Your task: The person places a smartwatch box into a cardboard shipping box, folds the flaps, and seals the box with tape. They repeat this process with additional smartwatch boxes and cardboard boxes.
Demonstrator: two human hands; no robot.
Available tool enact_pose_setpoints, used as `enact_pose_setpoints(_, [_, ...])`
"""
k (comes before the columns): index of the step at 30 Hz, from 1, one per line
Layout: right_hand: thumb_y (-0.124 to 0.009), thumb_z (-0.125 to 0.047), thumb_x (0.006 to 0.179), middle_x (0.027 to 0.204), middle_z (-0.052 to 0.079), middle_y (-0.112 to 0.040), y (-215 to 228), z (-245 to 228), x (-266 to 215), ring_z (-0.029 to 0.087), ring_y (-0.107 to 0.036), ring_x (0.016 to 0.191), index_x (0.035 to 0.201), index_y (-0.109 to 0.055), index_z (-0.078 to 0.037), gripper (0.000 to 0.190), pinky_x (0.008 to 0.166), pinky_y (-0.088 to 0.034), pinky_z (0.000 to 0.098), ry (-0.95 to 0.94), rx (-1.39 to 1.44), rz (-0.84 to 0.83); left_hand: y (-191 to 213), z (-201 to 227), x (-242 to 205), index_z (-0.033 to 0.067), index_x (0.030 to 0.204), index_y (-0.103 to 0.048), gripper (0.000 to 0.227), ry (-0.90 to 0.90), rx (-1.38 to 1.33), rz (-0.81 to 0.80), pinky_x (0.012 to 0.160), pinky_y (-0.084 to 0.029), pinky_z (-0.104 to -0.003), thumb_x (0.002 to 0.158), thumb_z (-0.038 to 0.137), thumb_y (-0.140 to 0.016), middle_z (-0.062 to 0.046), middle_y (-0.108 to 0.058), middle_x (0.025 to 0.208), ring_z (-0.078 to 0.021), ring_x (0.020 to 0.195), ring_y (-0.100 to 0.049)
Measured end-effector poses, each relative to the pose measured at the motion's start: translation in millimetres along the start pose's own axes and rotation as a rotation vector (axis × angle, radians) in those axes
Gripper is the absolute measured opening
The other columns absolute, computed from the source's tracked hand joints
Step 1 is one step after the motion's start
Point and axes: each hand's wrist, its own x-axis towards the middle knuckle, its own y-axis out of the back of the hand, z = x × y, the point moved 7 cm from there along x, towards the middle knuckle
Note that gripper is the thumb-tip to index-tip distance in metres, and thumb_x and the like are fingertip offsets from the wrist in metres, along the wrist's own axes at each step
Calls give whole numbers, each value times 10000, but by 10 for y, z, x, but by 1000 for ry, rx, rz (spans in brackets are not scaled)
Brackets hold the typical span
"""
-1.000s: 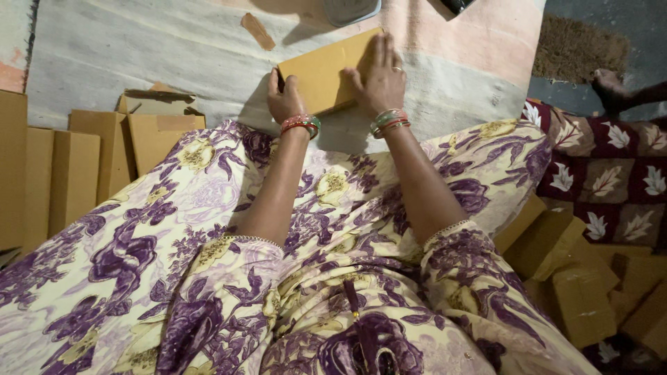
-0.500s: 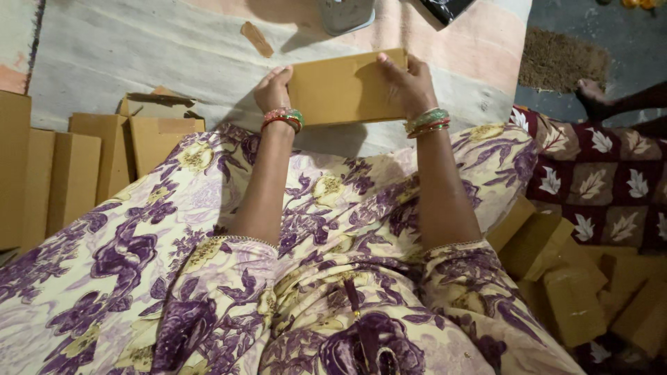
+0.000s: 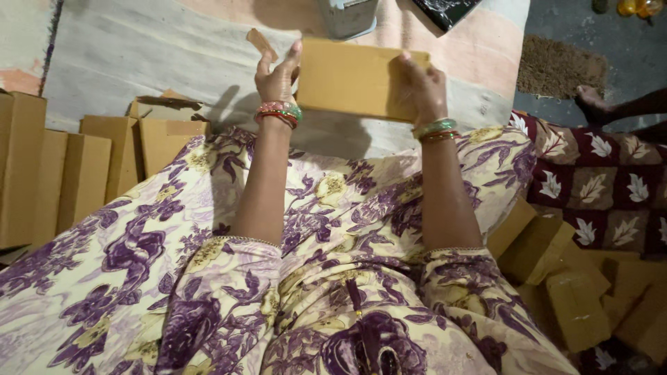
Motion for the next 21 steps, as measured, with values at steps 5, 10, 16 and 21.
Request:
enact_pose_setpoints(5, [-727, -327, 922, 1245, 127, -719, 656, -234, 70, 245, -681, 1159, 1271, -645, 8, 491, 1028, -589, 409, 214, 456, 299, 49, 196, -27, 9, 1277, -607, 677, 65, 189, 117, 654, -522, -326, 721, 260, -902, -26, -655, 859, -119, 716, -604])
enact_pose_setpoints(10, [-512, -525, 1012, 1503, 74, -461, 1290, -231, -40, 213, -443, 1226, 1520, -352, -150, 651, 1134, -393, 536, 144, 592, 668, 164, 262, -44, 74, 1138, -713, 407, 214, 25, 121, 677, -509, -378, 750, 168, -790, 2, -658, 810, -122, 735, -650])
enact_pose_setpoints(16, [-463, -598, 985, 1318, 203, -647, 1843, 346, 373, 271, -613, 1006, 1369, -557, -8, 711, 1031, -499, 472, -48, 625, 847, 207, 223, -43, 100, 1037, -717, 301, 235, -39, 132, 671, -506, -395, 751, 171, -780, -1, -670, 788, -145, 730, -668])
enact_pose_setpoints(21, [-455, -443, 960, 1114, 151, -741, 1933, 546, 715, 327, -688, 929, 1193, -662, 5, 546, 716, -570, 484, -41, 657, 628, 358, 274, 40, 103, 1052, -730, 350, 232, -31, 167, 660, -500, -395, 704, 79, -742, -9, -688, 789, -145, 721, -676])
